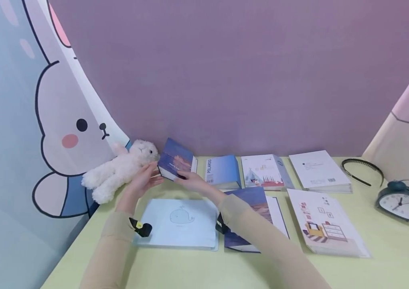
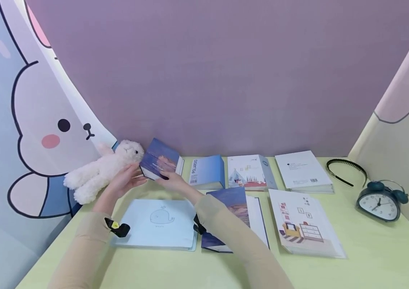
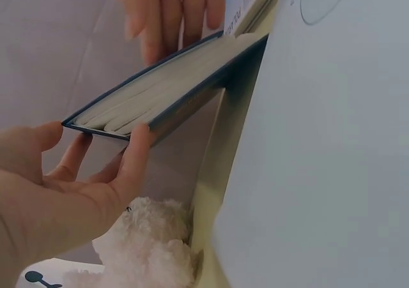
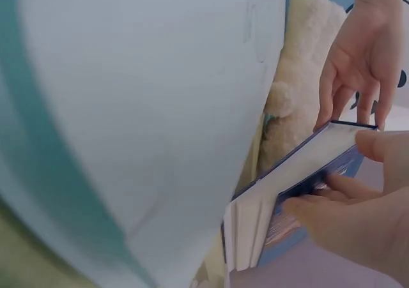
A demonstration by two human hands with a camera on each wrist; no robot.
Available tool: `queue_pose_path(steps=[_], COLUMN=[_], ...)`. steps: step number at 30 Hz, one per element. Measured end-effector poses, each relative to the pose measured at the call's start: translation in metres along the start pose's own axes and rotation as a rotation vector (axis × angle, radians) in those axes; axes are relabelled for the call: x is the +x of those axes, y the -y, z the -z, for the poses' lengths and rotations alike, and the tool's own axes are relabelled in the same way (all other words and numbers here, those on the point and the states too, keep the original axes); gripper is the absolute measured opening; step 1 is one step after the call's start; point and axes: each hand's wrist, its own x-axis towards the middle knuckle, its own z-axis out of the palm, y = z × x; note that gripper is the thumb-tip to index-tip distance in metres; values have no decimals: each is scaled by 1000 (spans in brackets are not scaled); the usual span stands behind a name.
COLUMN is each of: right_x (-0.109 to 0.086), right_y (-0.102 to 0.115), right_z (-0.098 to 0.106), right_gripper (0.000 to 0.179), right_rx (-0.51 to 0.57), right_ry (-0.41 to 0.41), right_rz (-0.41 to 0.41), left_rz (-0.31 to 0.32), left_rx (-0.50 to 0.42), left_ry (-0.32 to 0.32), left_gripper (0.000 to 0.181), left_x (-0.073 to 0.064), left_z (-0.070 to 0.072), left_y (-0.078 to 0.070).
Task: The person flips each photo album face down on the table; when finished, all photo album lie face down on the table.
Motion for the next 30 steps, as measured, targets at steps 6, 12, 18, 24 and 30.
queue_pose_path(steps=[6,12,18,24,30], right_x=[3,4,2,1,-1], right_y=[9,19,20,20,23], right_z=[2,7,8,8,18], right_gripper=[53,57,59,63,65], right_rx=[33,95,225,326,326], right_ry=[-29,-44,-44,-51,-102], right_rz=[124,147,48,4,-34], left_rz=[5,-25,-24,-42,-70], left_rx=[-22,-34,-34,-6,0], left_ry=[2,18,-41,-59,-54], left_gripper=[59,52,50,53,53], left_x=[-2,-1,3,2,7], left_z=[-5,-11,-22,-29,-38], left_y=[-5,-13,-13,-9,-16])
